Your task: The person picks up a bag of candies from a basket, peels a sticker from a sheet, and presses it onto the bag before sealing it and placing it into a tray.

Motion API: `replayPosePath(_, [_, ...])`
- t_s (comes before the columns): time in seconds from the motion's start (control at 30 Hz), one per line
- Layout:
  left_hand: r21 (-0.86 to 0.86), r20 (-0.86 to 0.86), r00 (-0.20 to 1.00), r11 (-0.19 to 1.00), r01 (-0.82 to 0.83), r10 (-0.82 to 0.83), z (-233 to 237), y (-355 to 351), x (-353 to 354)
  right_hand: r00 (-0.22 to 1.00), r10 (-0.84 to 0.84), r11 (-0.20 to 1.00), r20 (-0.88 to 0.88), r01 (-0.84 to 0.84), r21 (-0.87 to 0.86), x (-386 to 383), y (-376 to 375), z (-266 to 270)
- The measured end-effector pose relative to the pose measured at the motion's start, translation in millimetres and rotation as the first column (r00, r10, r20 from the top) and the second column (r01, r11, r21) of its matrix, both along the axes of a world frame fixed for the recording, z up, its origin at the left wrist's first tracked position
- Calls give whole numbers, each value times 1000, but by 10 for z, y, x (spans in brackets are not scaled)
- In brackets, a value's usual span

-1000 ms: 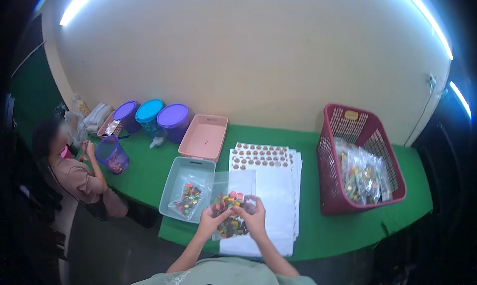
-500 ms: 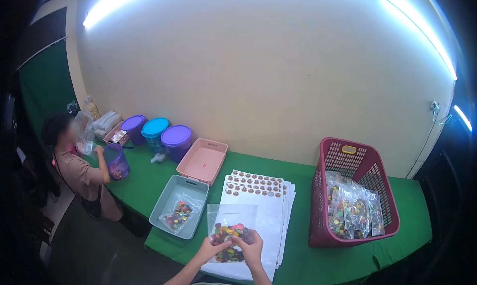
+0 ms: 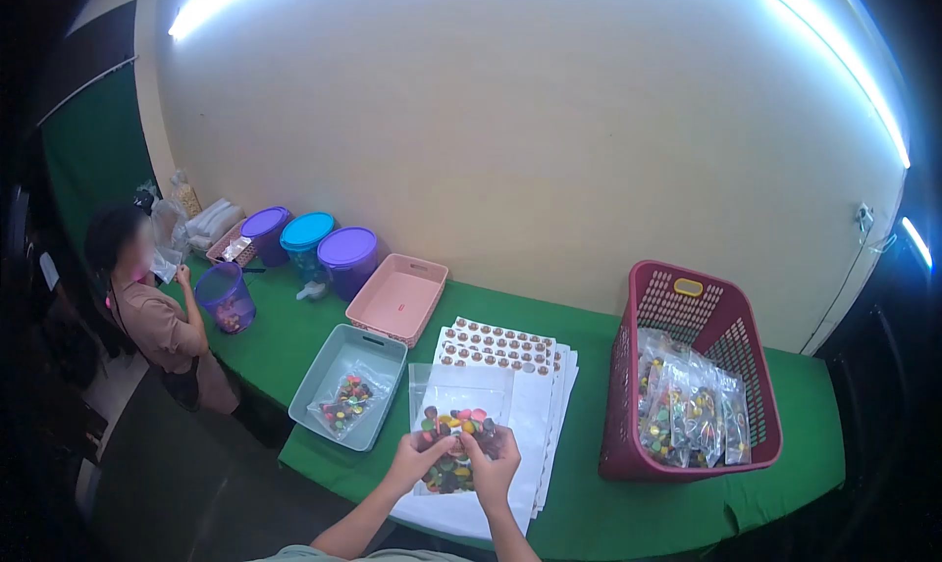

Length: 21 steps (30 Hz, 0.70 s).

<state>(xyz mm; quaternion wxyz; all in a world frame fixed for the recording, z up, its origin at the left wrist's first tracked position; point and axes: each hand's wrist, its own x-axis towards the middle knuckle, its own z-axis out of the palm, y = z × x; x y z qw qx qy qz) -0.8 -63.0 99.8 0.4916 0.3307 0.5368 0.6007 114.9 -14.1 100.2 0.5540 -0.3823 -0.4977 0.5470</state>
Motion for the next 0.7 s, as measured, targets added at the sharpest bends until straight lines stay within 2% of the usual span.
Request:
replayPosePath(0.1, [11,-13,1000,1000,-28,28,84,-32,33,998,-64,997,1,64,37,-50,-37,31])
replayPosePath(0.13, [89,-3,998,994,-63,64,27,-27,63,996,-87,995,11,87,54,-60,-43,-3])
replayPosePath(0.2, [64,-28,999,998,-28,29,-112,-37,47,986,-154,983,56,148,109,-93,-65,-52])
replayPosePath(0.3, [70,-85,996,997,42,-36,-136,22,-44,981,-191,978,34,187,94,-80,-174,46])
replayPosePath(0.37, [75,-79,995,995,67,-61,-154,81,-102,986,-113,987,120,98,124,-2,-168,50])
replayPosePath(0.43, [147,36,999,989,28,-34,126,50,-61,987,-45,989,151,23,144,44,-145,60])
replayPosePath(0.53, [139,-70,997,990,-3,13,-4,9,-67,993,22,991,112,-36,128,26,-208,47])
replayPosePath(0.63, [114,-168,982,991,-66,85,-80,-68,3,995,59,998,82,-58,-15,86,-173,-174])
replayPosePath(0.7, [129,-266,958,989,-73,105,-136,-79,49,998,55,997,15,-54,-46,110,-174,-212])
